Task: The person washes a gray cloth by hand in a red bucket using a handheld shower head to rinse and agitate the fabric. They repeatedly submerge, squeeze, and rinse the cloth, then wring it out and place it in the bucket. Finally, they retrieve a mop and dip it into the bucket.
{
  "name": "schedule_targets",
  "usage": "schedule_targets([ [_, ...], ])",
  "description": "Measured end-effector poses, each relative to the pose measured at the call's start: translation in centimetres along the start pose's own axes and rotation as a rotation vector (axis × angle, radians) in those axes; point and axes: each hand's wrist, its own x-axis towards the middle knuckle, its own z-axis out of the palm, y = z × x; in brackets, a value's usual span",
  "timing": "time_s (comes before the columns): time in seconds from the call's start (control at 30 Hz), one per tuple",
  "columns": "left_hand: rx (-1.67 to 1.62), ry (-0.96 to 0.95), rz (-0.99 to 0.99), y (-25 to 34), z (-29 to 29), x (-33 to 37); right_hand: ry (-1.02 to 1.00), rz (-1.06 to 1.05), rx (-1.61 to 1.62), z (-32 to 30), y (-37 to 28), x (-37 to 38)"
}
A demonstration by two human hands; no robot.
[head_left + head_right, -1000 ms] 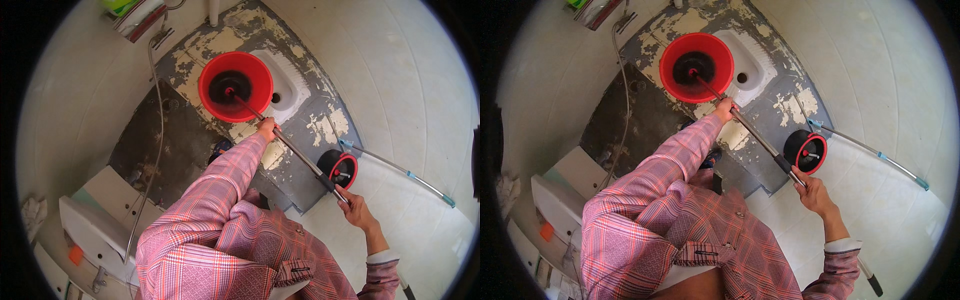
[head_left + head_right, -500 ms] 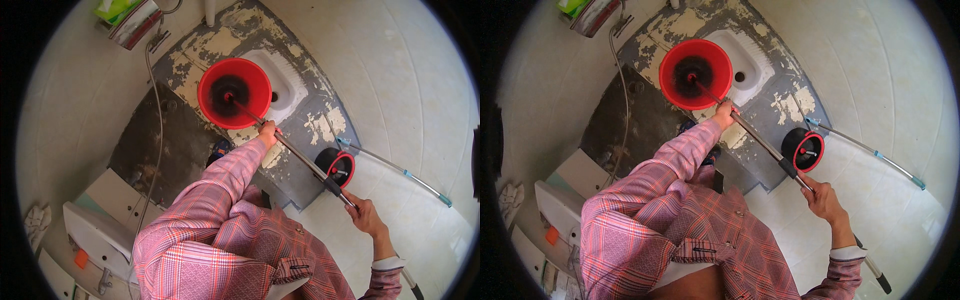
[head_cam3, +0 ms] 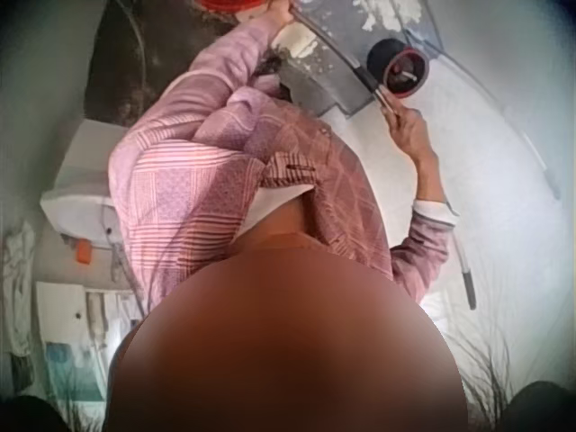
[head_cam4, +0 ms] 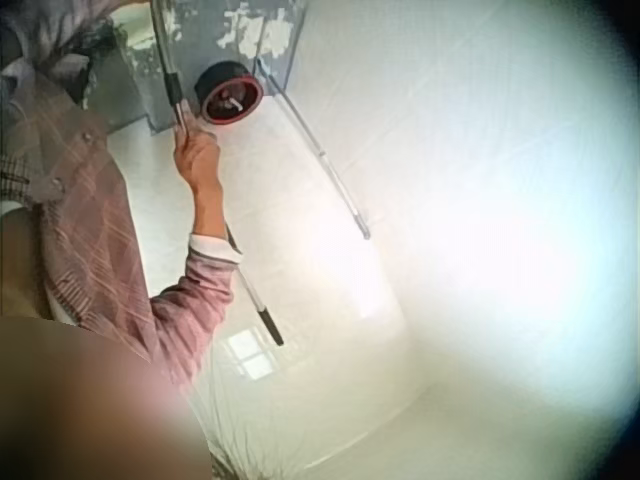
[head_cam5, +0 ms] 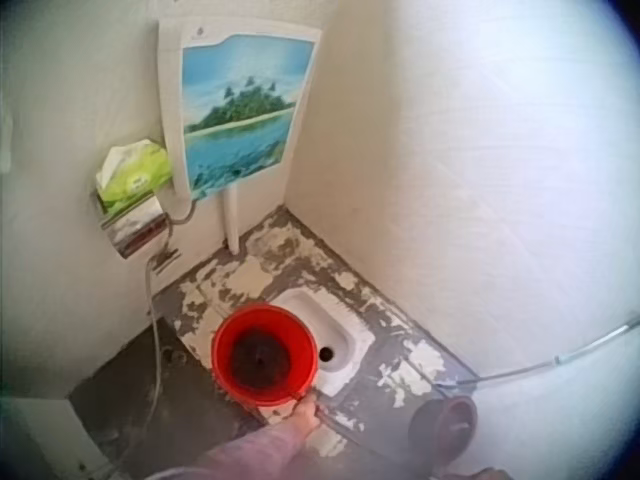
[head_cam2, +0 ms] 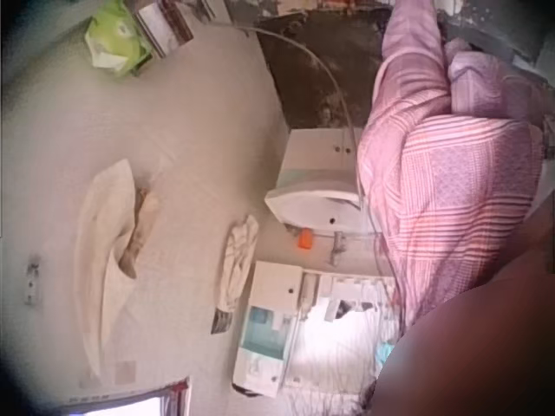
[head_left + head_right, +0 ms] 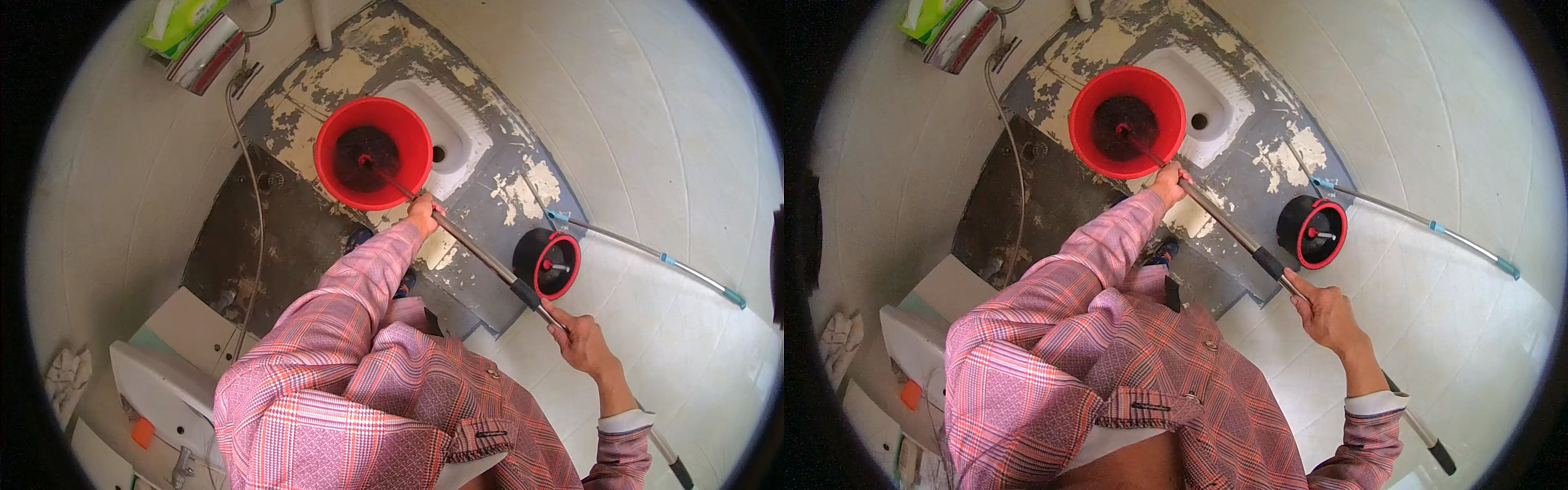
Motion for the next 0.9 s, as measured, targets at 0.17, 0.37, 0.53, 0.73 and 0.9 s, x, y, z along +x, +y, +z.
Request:
schedule_targets([
  [0.17,-0.019,-0.119,-0.085,-2.4,0.5,-2.6,0.051,0.004,-0.029,-1.2,0.9,-3.9],
  [0.37,0.019,-0.092,-0.107,-1.9,0.9,-4.0,0.052,0.039,-0.025,-1.1,0.7,-4.7],
  [0.53,0.093,-0.060,-0.146,-0.8,-1.2,-0.8,0.096,-0.054,0.003,2.1,1.4,-2.2],
  [0.73,0.255,-0.010,-0.047,0.0,-2.8,2.3,0.086,0.024,0.057,5.6,2.8,-0.6],
  [0.9,0.216,0.001,-0.083,-1.5,-3.0,1.3,0.228,-0.057,-0.006,9.0,4.7,-2.2],
])
